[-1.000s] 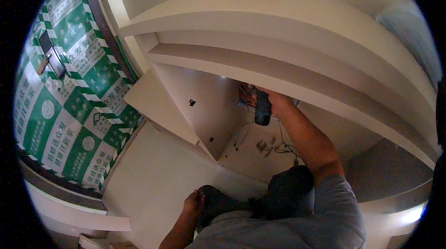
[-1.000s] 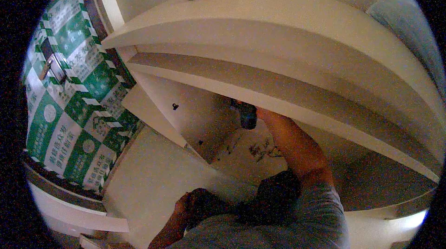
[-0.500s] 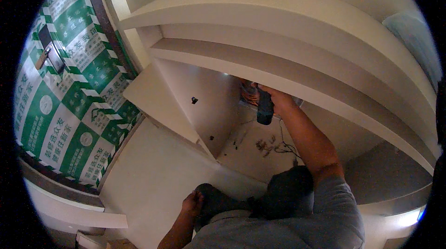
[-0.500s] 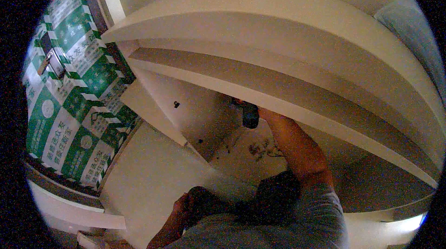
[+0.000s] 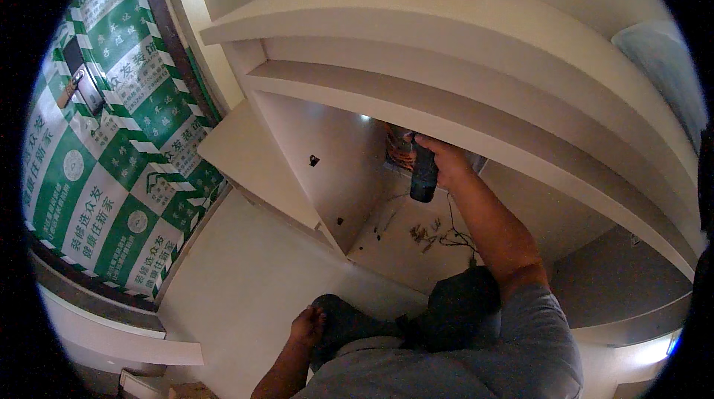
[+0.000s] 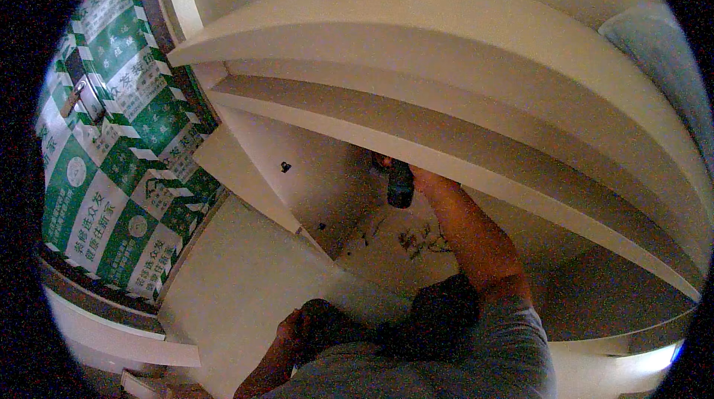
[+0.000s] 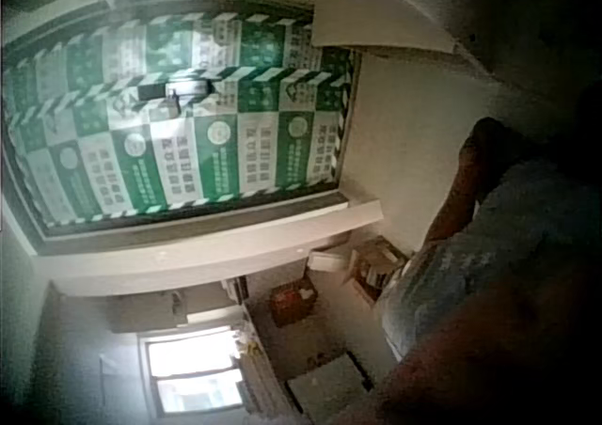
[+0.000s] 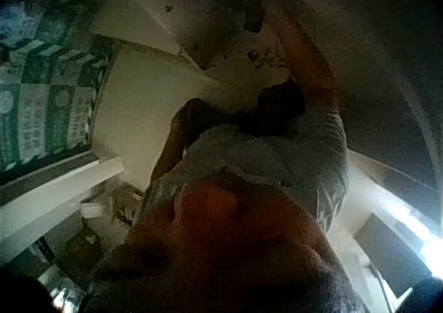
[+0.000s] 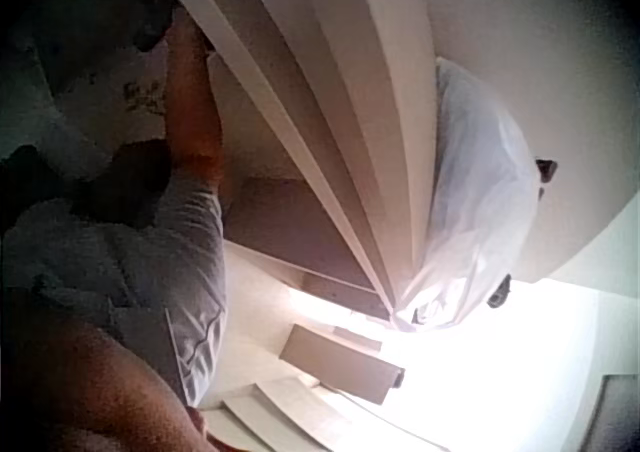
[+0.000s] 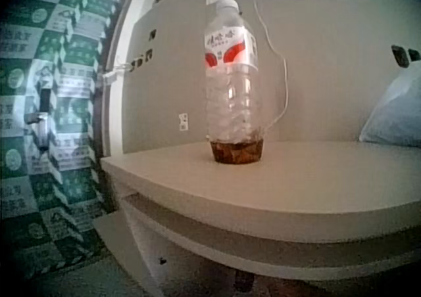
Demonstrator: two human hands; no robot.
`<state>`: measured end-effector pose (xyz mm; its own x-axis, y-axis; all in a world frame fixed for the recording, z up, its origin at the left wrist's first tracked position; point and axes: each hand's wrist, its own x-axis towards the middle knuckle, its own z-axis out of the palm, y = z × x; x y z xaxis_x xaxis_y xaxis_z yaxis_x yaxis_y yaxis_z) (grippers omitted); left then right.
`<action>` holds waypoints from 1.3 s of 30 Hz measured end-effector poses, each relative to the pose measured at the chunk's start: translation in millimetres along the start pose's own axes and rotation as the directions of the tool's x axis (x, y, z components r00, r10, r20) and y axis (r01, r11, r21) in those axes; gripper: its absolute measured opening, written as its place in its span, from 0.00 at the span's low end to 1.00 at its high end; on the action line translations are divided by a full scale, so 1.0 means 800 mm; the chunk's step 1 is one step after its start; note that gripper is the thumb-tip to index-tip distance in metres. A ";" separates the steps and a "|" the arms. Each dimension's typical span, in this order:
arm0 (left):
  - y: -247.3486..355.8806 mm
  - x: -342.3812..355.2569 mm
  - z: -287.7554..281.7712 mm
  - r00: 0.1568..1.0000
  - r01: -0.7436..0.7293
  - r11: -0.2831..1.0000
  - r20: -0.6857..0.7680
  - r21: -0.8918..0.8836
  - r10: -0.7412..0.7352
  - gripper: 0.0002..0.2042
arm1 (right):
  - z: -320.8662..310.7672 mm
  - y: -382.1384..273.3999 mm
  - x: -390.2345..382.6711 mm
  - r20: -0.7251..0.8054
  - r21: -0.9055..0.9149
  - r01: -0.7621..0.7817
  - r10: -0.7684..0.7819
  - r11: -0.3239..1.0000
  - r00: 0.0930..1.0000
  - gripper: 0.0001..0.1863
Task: The person uses a power drill to screw small brackets or hardware into the interior walls of a wooden cabinet unit.
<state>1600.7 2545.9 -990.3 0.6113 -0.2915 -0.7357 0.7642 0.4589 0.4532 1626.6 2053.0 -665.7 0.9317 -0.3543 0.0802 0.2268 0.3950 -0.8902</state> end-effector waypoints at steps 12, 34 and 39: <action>-0.018 0.004 -0.014 0.882 -0.468 0.677 0.246 0.568 0.402 0.09 | -0.037 -0.011 0.022 -0.080 -0.353 0.118 -0.156 0.928 0.985 0.18; -0.012 0.014 -0.018 0.923 -0.385 0.713 0.234 0.586 0.306 0.09 | -0.041 -0.023 0.032 -0.092 0.083 0.055 -0.047 0.995 0.995 0.20; -0.009 0.026 -0.032 0.981 -0.182 0.874 0.138 0.451 0.133 0.09 | -0.040 -0.020 0.030 -0.089 0.096 0.036 -0.027 0.995 0.996 0.20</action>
<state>1602.6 2557.5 -1021.9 0.7300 -0.3409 -0.5923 0.6493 0.0756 0.7568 1636.4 2011.1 -663.9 0.8961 -0.4392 0.0642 0.2863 0.4613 -0.8398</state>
